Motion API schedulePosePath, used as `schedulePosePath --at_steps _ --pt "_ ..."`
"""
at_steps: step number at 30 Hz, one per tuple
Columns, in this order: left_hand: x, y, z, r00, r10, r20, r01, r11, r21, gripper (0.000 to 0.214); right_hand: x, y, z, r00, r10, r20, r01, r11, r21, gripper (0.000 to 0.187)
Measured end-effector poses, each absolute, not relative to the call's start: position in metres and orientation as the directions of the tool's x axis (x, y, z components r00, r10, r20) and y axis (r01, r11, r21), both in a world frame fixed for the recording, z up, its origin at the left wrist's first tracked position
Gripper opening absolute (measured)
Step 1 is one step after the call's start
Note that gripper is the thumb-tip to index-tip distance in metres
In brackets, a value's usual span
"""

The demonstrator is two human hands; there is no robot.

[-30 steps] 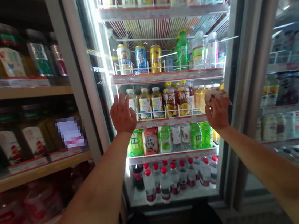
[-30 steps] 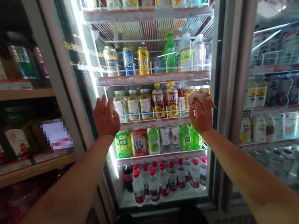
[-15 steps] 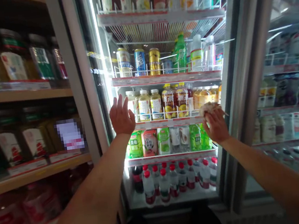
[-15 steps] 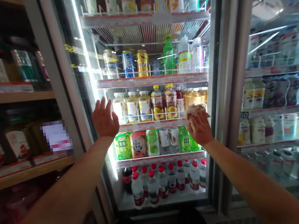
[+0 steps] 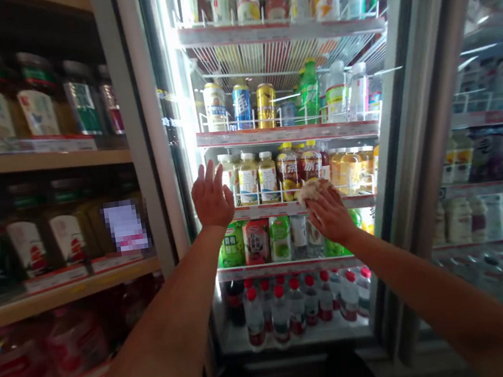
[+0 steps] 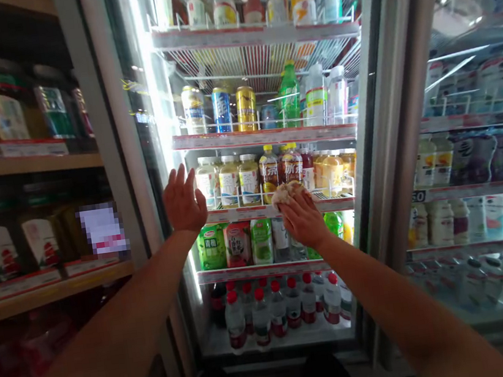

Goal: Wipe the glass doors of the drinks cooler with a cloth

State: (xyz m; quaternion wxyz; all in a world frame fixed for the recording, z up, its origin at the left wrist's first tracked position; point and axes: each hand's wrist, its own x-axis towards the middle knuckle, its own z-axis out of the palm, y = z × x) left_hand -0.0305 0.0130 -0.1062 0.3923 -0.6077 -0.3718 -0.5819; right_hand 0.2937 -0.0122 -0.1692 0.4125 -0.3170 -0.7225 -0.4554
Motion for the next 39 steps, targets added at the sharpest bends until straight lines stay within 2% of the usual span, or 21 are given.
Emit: schedulePosePath --at_steps 4,7,13,17,21,29,33,37,39 --pt "-0.03 0.012 -0.106 0.043 0.005 0.999 0.91 -0.414 -0.038 0.053 0.268 -0.011 -0.16 -0.424 0.063 0.904 0.841 0.398 0.366 0.039" --pt "-0.03 0.011 -0.106 0.04 0.021 0.999 0.905 -0.424 -0.027 0.052 0.253 -0.01 -0.166 -0.398 0.092 0.913 0.853 0.404 0.331 0.04" --pt "-0.029 0.009 -0.106 0.026 0.028 0.999 0.904 -0.427 -0.012 0.051 0.234 -0.007 -0.164 -0.514 0.116 0.85 0.785 0.463 0.412 0.036" --pt "-0.029 0.009 -0.106 0.02 0.037 0.999 0.902 -0.431 -0.003 0.051 0.214 -0.008 -0.147 -0.512 0.145 0.847 0.788 0.472 0.395 0.038" --pt "-0.029 0.01 -0.106 0.026 0.035 0.999 0.903 -0.429 -0.008 0.051 0.196 -0.007 -0.153 -0.477 0.142 0.867 0.809 0.457 0.371 0.04" --pt "-0.032 0.013 -0.106 0.028 0.06 0.998 0.888 -0.46 0.002 0.052 0.172 -0.007 -0.151 -0.553 0.172 0.815 0.75 0.53 0.397 0.042" --pt "-0.037 0.013 -0.114 0.123 0.019 0.992 0.882 -0.461 -0.101 0.054 0.153 -0.011 -0.139 -0.488 0.225 0.843 0.788 0.528 0.315 0.044" --pt "-0.035 0.001 -0.141 0.42 -0.039 0.907 0.744 -0.557 -0.369 0.059 0.138 -0.009 -0.132 -0.472 0.246 0.846 0.767 0.587 0.257 0.052" --pt "-0.026 -0.01 -0.157 0.511 -0.084 0.856 0.649 -0.615 -0.448 0.064 0.137 -0.007 -0.13 -0.486 0.246 0.839 0.737 0.631 0.242 0.053"
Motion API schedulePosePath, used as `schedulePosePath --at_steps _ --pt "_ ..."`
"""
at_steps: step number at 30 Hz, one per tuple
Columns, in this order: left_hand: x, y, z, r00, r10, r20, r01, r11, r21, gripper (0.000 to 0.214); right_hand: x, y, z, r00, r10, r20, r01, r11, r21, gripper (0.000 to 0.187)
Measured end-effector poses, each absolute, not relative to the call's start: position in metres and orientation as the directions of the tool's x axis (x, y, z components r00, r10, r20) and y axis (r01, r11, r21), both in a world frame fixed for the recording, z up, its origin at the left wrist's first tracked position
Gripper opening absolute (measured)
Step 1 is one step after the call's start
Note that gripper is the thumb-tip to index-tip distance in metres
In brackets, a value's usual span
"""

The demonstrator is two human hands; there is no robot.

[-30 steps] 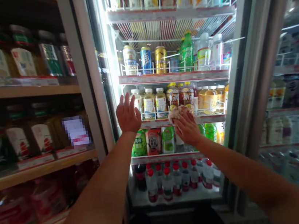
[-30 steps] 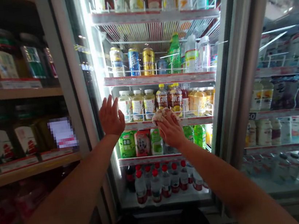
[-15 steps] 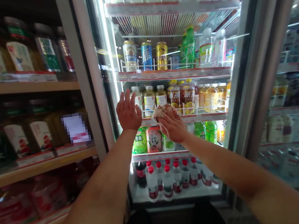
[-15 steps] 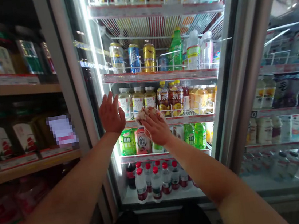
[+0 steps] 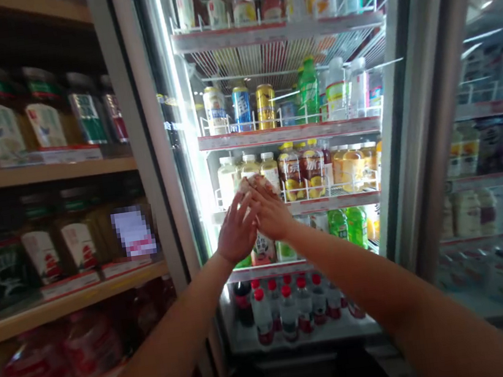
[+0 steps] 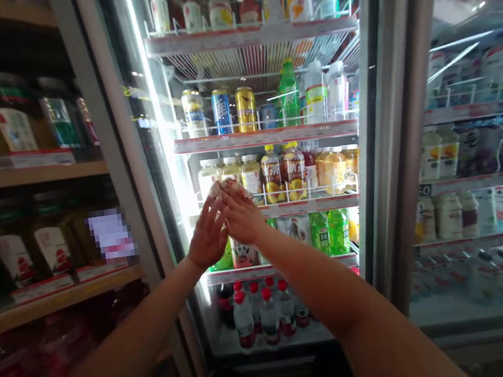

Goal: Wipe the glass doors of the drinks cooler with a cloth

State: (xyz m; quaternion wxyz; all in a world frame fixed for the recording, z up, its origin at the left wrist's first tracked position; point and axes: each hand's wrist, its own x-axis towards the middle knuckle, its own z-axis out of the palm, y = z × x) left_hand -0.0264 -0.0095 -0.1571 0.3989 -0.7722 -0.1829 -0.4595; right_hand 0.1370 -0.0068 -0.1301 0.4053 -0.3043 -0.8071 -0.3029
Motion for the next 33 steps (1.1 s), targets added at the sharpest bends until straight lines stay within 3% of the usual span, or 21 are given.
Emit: schedulePosePath --at_steps 6,11,13,17,19,22,24,28,33 --pt "0.003 -0.028 -0.18 0.539 -0.021 0.842 0.592 -0.702 -0.396 0.067 0.151 -0.013 -0.114 -0.587 0.327 0.741 0.64 0.748 0.176 0.049" --pt "0.01 -0.022 -0.174 0.463 0.019 0.886 0.652 -0.685 -0.326 0.067 0.186 -0.031 -0.078 -0.73 0.224 0.646 0.529 0.783 0.327 0.039" --pt "0.013 -0.021 -0.17 0.476 0.042 0.878 0.687 -0.641 -0.342 0.066 0.21 -0.033 -0.063 -0.632 0.199 0.749 0.628 0.697 0.345 0.036" --pt "0.022 -0.025 -0.168 0.436 0.104 0.894 0.802 -0.496 -0.333 0.056 0.265 -0.025 -0.053 -0.305 0.16 0.939 0.882 0.419 0.215 0.05" --pt "0.027 -0.028 -0.176 0.391 0.13 0.911 0.84 -0.456 -0.295 0.048 0.287 -0.016 -0.06 -0.291 0.167 0.942 0.914 0.341 0.222 0.052" --pt "0.03 -0.031 -0.191 0.439 0.114 0.891 0.814 -0.47 -0.341 0.037 0.304 -0.006 -0.075 -0.325 0.16 0.932 0.92 0.284 0.272 0.054" --pt "0.029 -0.032 -0.192 0.475 0.119 0.872 0.786 -0.503 -0.359 0.04 0.307 -0.002 -0.082 -0.331 0.141 0.933 0.921 0.262 0.287 0.056" --pt "0.024 -0.031 -0.171 0.359 0.095 0.928 0.783 -0.572 -0.244 0.057 0.306 -0.002 -0.084 -0.349 0.132 0.928 0.914 0.264 0.307 0.058" --pt "0.006 -0.027 -0.185 0.302 0.052 0.952 0.834 -0.499 -0.237 0.051 0.307 -0.003 -0.085 -0.332 0.127 0.935 0.917 0.274 0.289 0.058"
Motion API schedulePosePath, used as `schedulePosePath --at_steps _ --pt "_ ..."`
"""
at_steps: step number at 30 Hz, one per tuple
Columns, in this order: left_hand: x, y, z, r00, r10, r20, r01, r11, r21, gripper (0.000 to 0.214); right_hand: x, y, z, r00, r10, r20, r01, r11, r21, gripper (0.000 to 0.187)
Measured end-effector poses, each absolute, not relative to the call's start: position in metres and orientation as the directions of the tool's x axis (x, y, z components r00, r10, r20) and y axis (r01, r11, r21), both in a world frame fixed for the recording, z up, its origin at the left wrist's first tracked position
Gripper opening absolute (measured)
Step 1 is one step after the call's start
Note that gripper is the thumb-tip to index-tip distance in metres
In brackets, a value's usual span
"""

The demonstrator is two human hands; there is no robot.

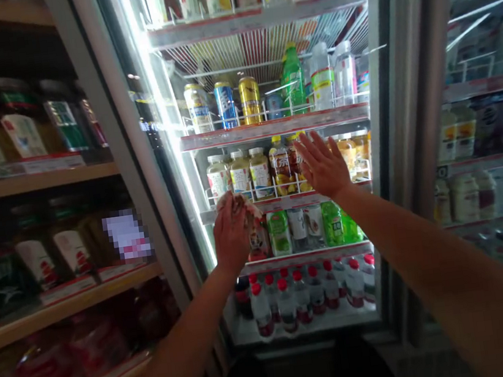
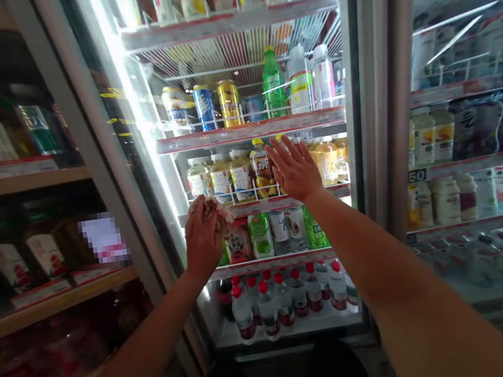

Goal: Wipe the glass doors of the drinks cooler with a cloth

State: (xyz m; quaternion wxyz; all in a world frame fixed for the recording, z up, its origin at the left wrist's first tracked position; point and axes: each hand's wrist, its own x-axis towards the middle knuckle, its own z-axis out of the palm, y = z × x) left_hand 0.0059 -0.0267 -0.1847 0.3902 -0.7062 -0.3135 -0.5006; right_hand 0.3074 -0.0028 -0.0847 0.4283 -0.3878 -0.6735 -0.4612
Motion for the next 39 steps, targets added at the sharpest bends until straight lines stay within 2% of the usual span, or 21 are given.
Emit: schedulePosePath --at_steps 5,9,11,14,18,21,26,29,33,35,39 --pt "-0.014 -0.028 -0.226 0.416 0.114 0.902 0.846 -0.412 -0.338 0.048 0.307 -0.005 -0.086 -0.321 0.142 0.936 0.918 0.29 0.271 0.058" --pt "-0.021 -0.025 -0.203 0.324 0.098 0.941 0.895 -0.355 -0.271 0.033 0.305 -0.008 -0.086 -0.299 0.158 0.941 0.921 0.305 0.241 0.056" --pt "-0.022 -0.022 -0.192 0.291 0.078 0.953 0.893 -0.379 -0.242 0.031 0.305 -0.009 -0.086 -0.298 0.152 0.942 0.92 0.311 0.241 0.056" --pt "-0.021 -0.021 -0.203 0.313 0.07 0.947 0.856 -0.454 -0.249 0.034 0.304 -0.01 -0.086 -0.292 0.161 0.943 0.915 0.334 0.226 0.056" --pt "-0.018 -0.026 -0.236 0.395 0.141 0.908 0.817 -0.506 -0.277 0.038 0.303 -0.01 -0.086 -0.284 0.165 0.945 0.912 0.351 0.213 0.057" --pt "-0.017 -0.026 -0.233 0.394 0.18 0.901 0.838 -0.475 -0.271 0.04 0.303 -0.01 -0.086 -0.278 0.165 0.946 0.913 0.351 0.207 0.056" --pt "-0.013 -0.021 -0.212 0.297 0.158 0.942 0.872 -0.446 -0.2 0.05 0.304 -0.01 -0.086 -0.281 0.179 0.943 0.912 0.357 0.204 0.057" --pt "-0.01 -0.024 -0.231 0.29 0.169 0.942 0.864 -0.47 -0.182 0.052 0.305 -0.008 -0.087 -0.281 0.179 0.943 0.913 0.354 0.204 0.056" --pt "-0.01 -0.028 -0.261 0.36 0.185 0.915 0.845 -0.481 -0.235 0.052 0.306 -0.005 -0.09 -0.282 0.157 0.947 0.917 0.335 0.217 0.055" --pt "-0.01 -0.026 -0.257 0.366 0.171 0.915 0.843 -0.477 -0.248 0.053 0.306 -0.005 -0.091 -0.286 0.155 0.945 0.92 0.322 0.226 0.056" --pt "0.0 -0.019 -0.231 0.293 0.135 0.946 0.851 -0.487 -0.194 0.054 0.306 -0.008 -0.09 -0.286 0.182 0.941 0.921 0.325 0.217 0.06"
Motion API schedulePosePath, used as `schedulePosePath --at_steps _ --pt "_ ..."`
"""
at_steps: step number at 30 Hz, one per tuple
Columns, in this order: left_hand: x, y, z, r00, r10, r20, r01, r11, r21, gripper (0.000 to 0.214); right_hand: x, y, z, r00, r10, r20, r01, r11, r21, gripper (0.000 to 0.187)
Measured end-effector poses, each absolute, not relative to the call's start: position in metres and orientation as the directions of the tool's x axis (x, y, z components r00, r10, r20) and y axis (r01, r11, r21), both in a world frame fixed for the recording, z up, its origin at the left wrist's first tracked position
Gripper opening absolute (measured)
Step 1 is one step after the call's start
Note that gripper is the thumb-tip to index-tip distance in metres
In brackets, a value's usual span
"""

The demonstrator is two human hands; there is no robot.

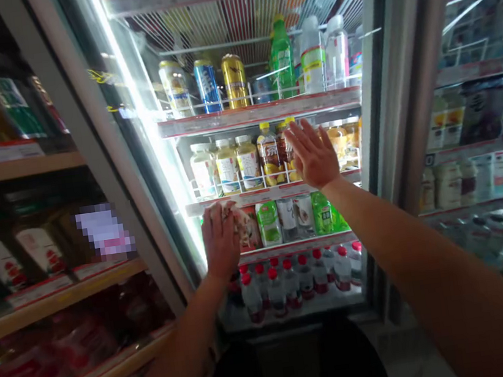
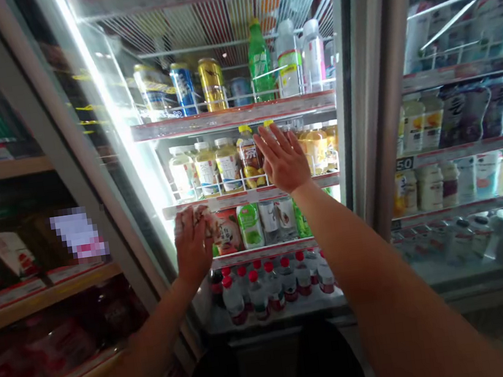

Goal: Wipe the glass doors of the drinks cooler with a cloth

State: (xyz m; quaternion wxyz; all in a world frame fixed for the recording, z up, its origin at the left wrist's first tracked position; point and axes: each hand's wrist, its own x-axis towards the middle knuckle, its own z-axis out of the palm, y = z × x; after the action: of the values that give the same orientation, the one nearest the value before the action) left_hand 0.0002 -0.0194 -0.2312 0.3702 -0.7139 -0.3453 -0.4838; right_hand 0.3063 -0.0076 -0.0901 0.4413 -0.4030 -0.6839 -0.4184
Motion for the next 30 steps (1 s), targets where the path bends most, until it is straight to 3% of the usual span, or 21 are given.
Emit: schedulePosePath --at_steps 7,15,22,27,30 --pt "0.033 -0.027 -0.258 0.35 0.165 0.922 0.812 -0.545 -0.211 0.053 0.308 -0.009 -0.09 -0.286 0.212 0.934 0.914 0.352 0.2 0.067" --pt "0.073 -0.024 -0.226 0.338 0.157 0.928 0.796 -0.574 -0.193 0.047 0.31 -0.009 -0.09 -0.297 0.216 0.93 0.905 0.375 0.201 0.069" --pt "0.101 -0.024 -0.27 0.523 0.141 0.84 0.659 -0.693 -0.294 0.061 0.31 -0.009 -0.09 -0.302 0.194 0.933 0.89 0.409 0.202 0.069" --pt "0.129 -0.021 -0.238 0.457 0.096 0.884 0.649 -0.716 -0.257 0.041 0.31 -0.008 -0.091 -0.306 0.178 0.935 0.9 0.374 0.223 0.067" --pt "0.144 -0.021 -0.24 0.502 0.096 0.859 0.609 -0.744 -0.273 0.027 0.311 -0.007 -0.091 -0.313 0.168 0.935 0.903 0.358 0.238 0.068"
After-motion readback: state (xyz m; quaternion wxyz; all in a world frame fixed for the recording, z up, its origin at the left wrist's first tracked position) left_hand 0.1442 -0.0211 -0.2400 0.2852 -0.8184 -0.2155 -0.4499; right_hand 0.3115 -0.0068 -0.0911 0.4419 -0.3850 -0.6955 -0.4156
